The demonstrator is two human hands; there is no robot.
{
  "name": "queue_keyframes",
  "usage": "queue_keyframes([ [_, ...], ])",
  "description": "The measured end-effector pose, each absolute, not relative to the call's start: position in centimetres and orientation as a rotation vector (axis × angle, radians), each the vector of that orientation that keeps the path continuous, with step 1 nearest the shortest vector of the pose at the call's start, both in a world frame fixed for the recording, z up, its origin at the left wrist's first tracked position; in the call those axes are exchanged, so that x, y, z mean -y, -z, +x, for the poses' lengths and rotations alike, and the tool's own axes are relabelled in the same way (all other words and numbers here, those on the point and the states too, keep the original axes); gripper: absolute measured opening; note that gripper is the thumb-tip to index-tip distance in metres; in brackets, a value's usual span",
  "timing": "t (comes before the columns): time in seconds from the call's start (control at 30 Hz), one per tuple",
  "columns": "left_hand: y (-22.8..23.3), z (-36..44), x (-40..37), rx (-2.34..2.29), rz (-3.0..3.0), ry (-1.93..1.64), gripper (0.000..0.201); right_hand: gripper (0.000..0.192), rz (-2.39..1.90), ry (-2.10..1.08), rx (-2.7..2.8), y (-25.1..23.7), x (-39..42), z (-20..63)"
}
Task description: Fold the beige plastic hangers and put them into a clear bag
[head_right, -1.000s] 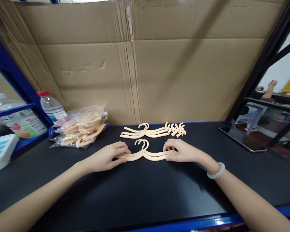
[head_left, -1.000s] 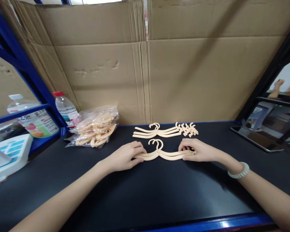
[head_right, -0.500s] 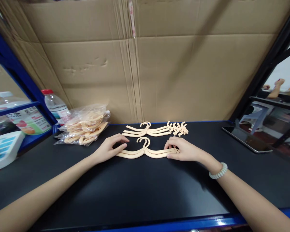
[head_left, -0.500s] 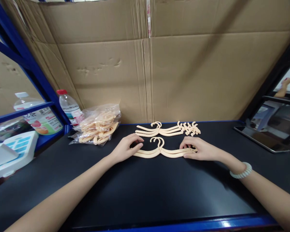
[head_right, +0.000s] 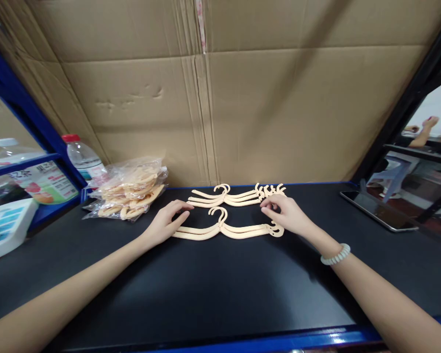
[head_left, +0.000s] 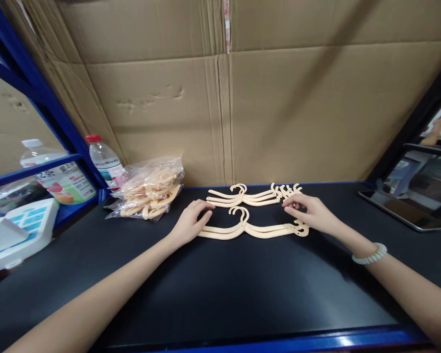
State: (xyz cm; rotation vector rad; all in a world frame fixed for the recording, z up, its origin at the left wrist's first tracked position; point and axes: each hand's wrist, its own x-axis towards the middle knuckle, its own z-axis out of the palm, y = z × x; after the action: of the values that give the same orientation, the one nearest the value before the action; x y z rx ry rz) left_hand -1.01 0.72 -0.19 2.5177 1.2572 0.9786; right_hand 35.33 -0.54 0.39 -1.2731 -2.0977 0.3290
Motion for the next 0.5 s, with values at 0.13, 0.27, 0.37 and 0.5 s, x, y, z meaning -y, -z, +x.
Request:
queue_keyframes([
  [0.13, 0.0, -0.9, -0.5, -1.246, 2.569, -0.936, 0.022, 0.020, -1.397, -0.210, 1.972, 0.2, -0.7, 37.0],
  [0.27, 0.1, -0.9, -0.6, -1.239, 2.601, -0.907, 0.023, 0.020, -1.441, -0.142, 1.976, 0.4, -1.5, 37.6],
  [0.37, 0.2, -0.9, -0.7, -1.223, 2.629, -0.889, 0.023, 0.020, -1.440, -0.075, 1.988, 0.5, -2.0, 37.2],
  [0.5, 0.2, -0.8, -0.6, -1.211, 2.661, -0.868, 0.022, 0.020, -1.381, 0.023, 2.100, 0.7, -2.8, 36.2],
])
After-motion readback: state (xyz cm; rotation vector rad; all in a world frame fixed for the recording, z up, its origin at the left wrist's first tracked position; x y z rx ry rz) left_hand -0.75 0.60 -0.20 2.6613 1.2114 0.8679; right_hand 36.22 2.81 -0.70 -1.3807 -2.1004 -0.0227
